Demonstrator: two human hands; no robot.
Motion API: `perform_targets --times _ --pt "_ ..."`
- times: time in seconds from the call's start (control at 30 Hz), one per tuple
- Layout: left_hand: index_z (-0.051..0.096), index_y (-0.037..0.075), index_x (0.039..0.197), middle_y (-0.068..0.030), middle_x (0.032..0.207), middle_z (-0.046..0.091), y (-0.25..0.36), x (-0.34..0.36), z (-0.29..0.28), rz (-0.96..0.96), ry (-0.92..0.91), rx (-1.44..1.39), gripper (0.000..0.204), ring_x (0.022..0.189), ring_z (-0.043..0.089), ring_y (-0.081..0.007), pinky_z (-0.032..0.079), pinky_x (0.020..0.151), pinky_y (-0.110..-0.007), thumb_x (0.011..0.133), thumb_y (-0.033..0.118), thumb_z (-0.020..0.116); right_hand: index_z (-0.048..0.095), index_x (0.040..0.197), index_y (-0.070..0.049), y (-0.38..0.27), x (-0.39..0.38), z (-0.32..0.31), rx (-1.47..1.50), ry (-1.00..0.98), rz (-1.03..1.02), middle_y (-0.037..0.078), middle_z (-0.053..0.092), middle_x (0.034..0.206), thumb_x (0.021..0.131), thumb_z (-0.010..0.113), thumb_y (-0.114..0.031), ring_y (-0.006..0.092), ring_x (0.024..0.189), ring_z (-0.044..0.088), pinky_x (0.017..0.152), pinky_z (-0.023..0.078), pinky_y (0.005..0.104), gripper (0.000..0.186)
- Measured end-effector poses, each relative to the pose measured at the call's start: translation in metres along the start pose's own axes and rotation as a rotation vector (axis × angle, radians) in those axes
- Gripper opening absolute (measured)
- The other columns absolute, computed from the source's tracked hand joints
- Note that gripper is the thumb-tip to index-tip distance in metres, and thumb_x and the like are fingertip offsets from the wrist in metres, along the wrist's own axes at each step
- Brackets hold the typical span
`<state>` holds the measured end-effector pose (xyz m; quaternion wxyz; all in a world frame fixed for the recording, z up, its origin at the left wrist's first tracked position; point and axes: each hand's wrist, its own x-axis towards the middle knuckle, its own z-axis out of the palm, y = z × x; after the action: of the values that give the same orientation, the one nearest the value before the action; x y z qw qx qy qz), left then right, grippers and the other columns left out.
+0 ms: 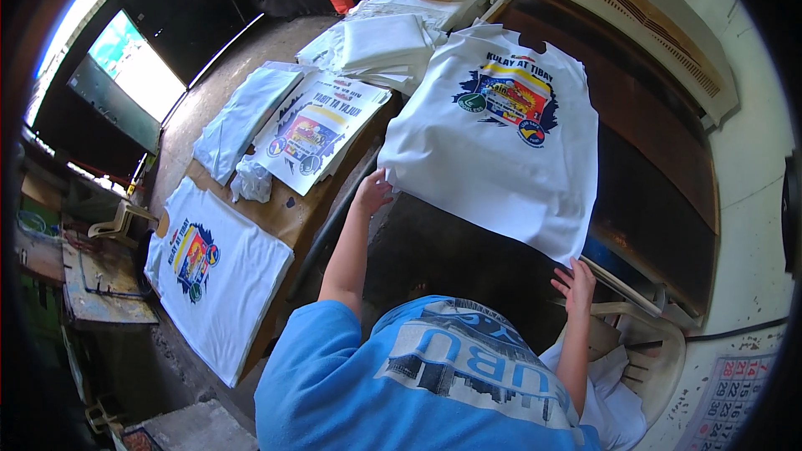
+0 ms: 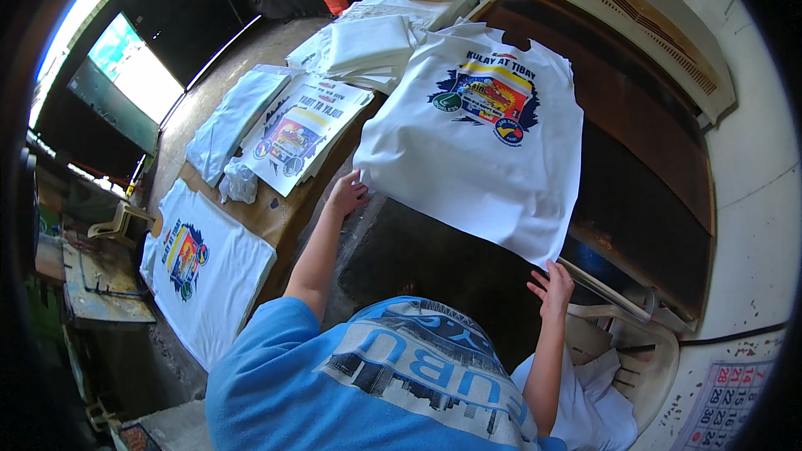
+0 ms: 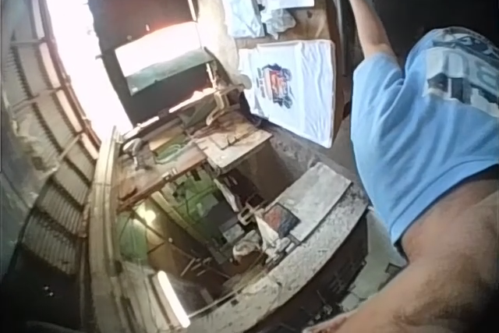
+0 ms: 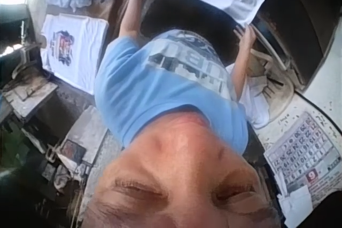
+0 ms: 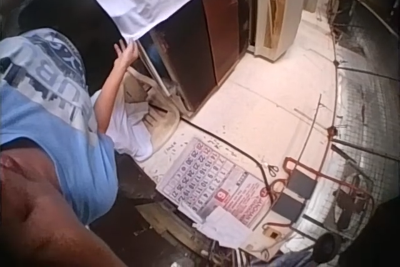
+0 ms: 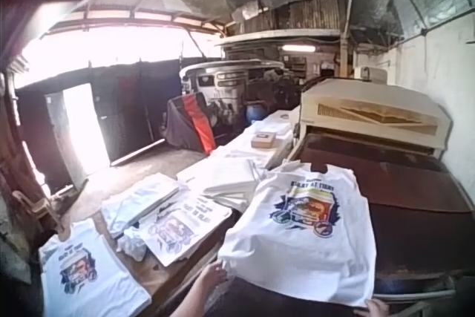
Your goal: Operating a heat press machine to print designs onto white tank tops and then folding the finished products.
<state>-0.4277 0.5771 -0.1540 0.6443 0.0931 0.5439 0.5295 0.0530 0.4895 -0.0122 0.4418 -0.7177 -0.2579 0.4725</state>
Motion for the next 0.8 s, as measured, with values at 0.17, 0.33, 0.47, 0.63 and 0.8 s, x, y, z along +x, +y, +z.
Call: perform_targets --times 0.17,0.33,0.47,0.63,0.8 --pt "0.053 0.015 0.096 -0.004 0.089 0.051 -0.002 -0.008 0.013 -0.109 -0.13 -0.196 0.024 0.081 0.048 -0.0171 0.036 0.084 -0.044 0.081 0.033 0.054 0.055 0.096 -0.002 0.015 0.007 -0.007 0.428 -0.148 0.14 0.014 0.058 0.094 0.08 0.058 -0.015 0.0263 0.087 0.058 0.069 0.051 0.0394 0.021" --pt "0.056 0.01 0.094 -0.0023 0.08 0.054 0.003 -0.003 -0.004 -0.059 -0.2 -0.233 0.018 0.075 0.051 -0.0117 0.044 0.067 -0.027 0.083 0.024 0.053 0.058 0.084 0.003 0.007 0.0 0.007 0.415 0.054 -0.054 0.011 0.059 0.084 0.077 0.062 -0.008 0.0184 0.073 0.059 0.065 0.052 0.027 0.013" --pt "0.055 0.001 0.094 -0.0054 0.087 0.056 0.009 -0.016 0.0 0.118 -0.079 -0.229 0.02 0.082 0.054 -0.0157 0.045 0.071 -0.029 0.083 0.018 0.054 0.06 0.073 0.002 0.008 0.009 0.007 0.437 0.223 -0.267 0.008 0.059 0.076 0.076 0.064 -0.006 0.0138 0.068 0.057 0.062 0.051 0.0231 0.009" --pt "0.058 -0.003 0.092 -0.0098 0.089 0.059 0.02 -0.041 -0.014 0.204 -0.201 -0.146 0.022 0.085 0.056 -0.0164 0.046 0.075 -0.03 0.083 0.016 0.055 0.058 0.076 0.001 0.015 0.026 -0.008 0.409 0.277 -0.309 0.006 0.058 0.074 0.075 0.064 -0.005 0.0109 0.06 0.054 0.054 0.048 0.0213 0.009" --pt "0.058 -0.001 0.091 -0.0052 0.084 0.057 0.034 -0.07 -0.001 0.297 -0.112 0.071 0.024 0.077 0.055 -0.0141 0.046 0.069 -0.029 0.081 0.021 0.058 0.054 0.09 0.003 0.014 0.024 -0.013 0.197 0.168 -0.28 0.004 0.056 0.069 0.076 0.06 -0.001 0.0081 0.054 0.051 0.047 0.042 0.0189 0.015"
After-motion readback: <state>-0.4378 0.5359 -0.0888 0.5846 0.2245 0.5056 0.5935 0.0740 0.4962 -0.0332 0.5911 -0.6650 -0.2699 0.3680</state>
